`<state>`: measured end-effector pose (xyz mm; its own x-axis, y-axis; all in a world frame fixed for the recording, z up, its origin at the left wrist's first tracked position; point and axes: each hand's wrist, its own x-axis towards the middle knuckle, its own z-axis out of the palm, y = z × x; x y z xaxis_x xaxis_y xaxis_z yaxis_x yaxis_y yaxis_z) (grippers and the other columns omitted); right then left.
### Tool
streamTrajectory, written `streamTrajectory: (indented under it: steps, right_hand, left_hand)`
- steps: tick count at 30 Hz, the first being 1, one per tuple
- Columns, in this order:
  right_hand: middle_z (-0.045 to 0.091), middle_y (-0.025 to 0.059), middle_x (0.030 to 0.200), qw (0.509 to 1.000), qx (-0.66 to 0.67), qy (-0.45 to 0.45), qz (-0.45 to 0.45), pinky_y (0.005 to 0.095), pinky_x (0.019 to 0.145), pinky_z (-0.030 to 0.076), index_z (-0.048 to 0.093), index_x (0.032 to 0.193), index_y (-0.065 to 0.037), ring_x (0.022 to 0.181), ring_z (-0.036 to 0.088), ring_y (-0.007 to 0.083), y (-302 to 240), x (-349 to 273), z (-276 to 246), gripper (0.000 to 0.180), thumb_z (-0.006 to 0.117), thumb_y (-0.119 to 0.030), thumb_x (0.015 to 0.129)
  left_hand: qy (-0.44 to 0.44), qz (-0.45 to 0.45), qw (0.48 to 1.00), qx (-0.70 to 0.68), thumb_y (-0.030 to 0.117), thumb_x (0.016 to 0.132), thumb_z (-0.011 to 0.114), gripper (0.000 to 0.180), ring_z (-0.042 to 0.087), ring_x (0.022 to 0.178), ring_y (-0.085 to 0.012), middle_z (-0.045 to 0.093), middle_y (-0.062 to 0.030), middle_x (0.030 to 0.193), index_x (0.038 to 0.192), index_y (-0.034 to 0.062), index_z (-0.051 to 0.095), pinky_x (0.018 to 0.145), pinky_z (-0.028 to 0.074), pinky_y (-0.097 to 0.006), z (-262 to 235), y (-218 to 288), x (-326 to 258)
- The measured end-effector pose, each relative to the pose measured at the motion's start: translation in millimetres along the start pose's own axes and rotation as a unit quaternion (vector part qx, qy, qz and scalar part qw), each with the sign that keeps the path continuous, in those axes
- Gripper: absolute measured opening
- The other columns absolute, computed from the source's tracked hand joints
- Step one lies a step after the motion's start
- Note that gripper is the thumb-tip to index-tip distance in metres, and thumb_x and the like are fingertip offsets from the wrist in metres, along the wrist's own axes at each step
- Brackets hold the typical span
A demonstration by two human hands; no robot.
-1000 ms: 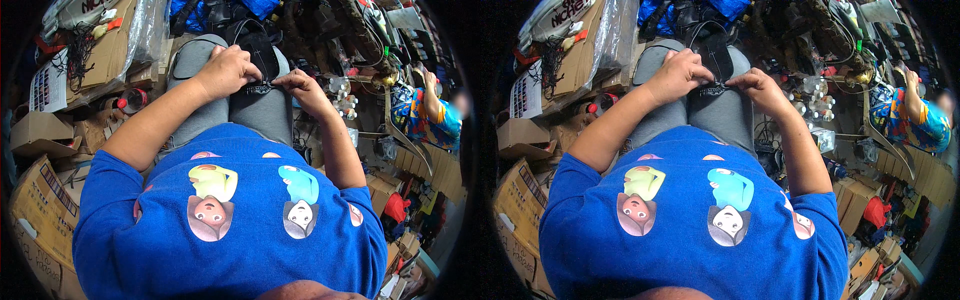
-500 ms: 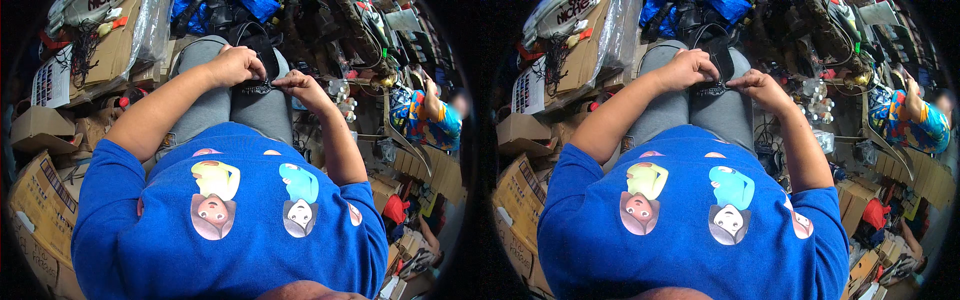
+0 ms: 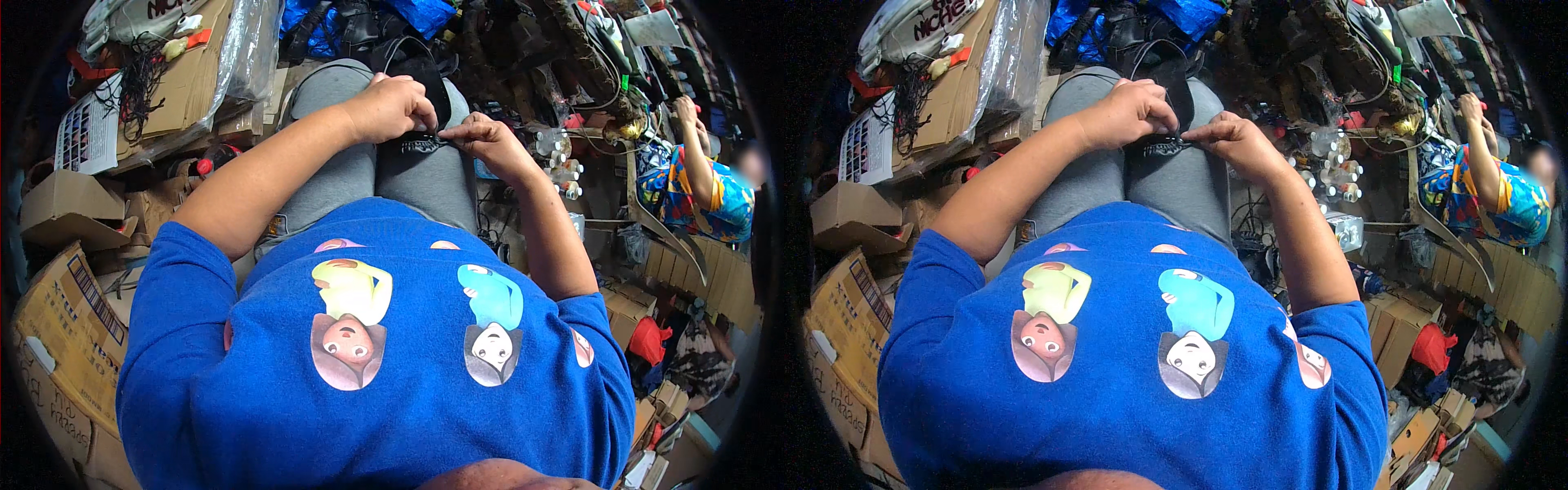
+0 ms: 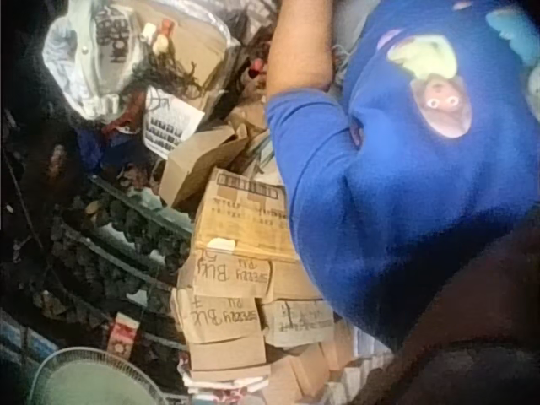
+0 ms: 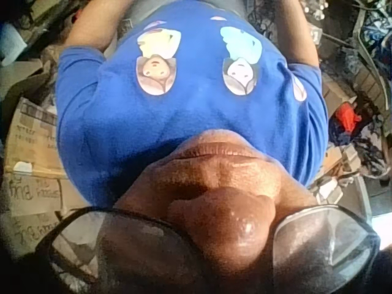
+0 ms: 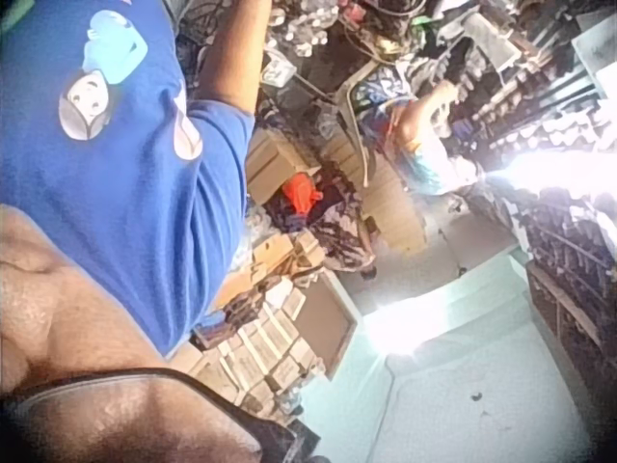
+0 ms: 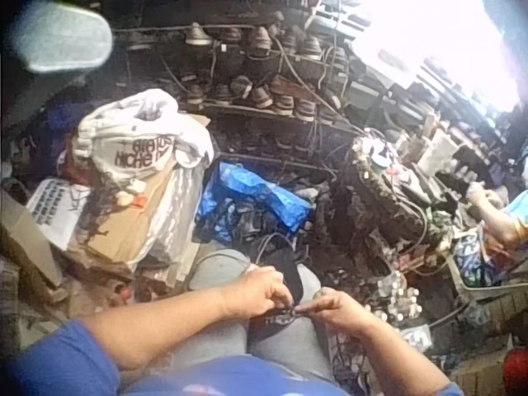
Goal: Lacing or adjusting a black leather shoe in a workshop.
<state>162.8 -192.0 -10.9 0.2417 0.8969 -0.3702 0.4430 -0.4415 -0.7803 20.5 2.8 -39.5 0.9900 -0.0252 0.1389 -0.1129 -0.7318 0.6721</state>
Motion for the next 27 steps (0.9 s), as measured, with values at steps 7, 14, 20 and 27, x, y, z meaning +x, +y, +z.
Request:
streamTrajectory:
  steps: [7,14,20,27]
  right_hand:
    - [0.054,-0.0010,0.082,0.998,0.028,0.055,-0.027,0.0239,0.073,0.045,0.071,0.108,-0.016,0.077,0.053,0.0097,4.8,-10.3,11.0,0.035,0.065,0.001,0.078]
    - [0.064,-0.0012,0.091,0.974,0.214,0.068,0.032,0.0228,0.076,0.046,0.066,0.112,-0.005,0.083,0.056,0.0059,2.6,-7.2,18.8,0.029,0.069,-0.007,0.083]
    - [0.066,0.0005,0.093,0.971,0.225,0.071,0.043,0.0223,0.076,0.047,0.066,0.104,-0.003,0.084,0.058,0.0058,-2.7,-0.1,18.8,0.023,0.071,-0.008,0.082]
    - [0.065,-0.0005,0.082,0.980,0.180,0.067,0.051,0.0219,0.073,0.047,0.066,0.089,-0.002,0.078,0.058,0.0058,-9.4,3.0,14.3,0.013,0.073,-0.010,0.081]
  left_hand:
    - [0.028,-0.028,0.997,0.063,0.020,0.076,0.071,0.018,0.055,0.094,-0.0209,0.060,-0.0006,0.084,0.093,0.0190,0.072,0.085,0.035,-0.039,-7.1,22.4,-21.7]
    - [0.027,-0.168,0.984,-0.061,0.021,0.075,0.072,0.021,0.061,0.081,-0.0145,0.068,0.0012,0.080,0.095,0.0164,0.071,0.086,0.031,-0.037,-0.1,15.5,-20.6]
    - [0.011,-0.240,0.966,-0.090,0.023,0.075,0.073,0.016,0.062,0.076,-0.0106,0.068,0.0024,0.076,0.087,0.0136,0.069,0.085,0.027,-0.037,1.0,21.2,-5.4]
    - [-0.030,-0.194,0.976,-0.098,0.023,0.073,0.075,0.018,0.064,0.075,-0.0138,0.068,-0.0004,0.076,0.086,0.0116,0.069,0.081,0.041,-0.036,1.2,21.6,6.4]
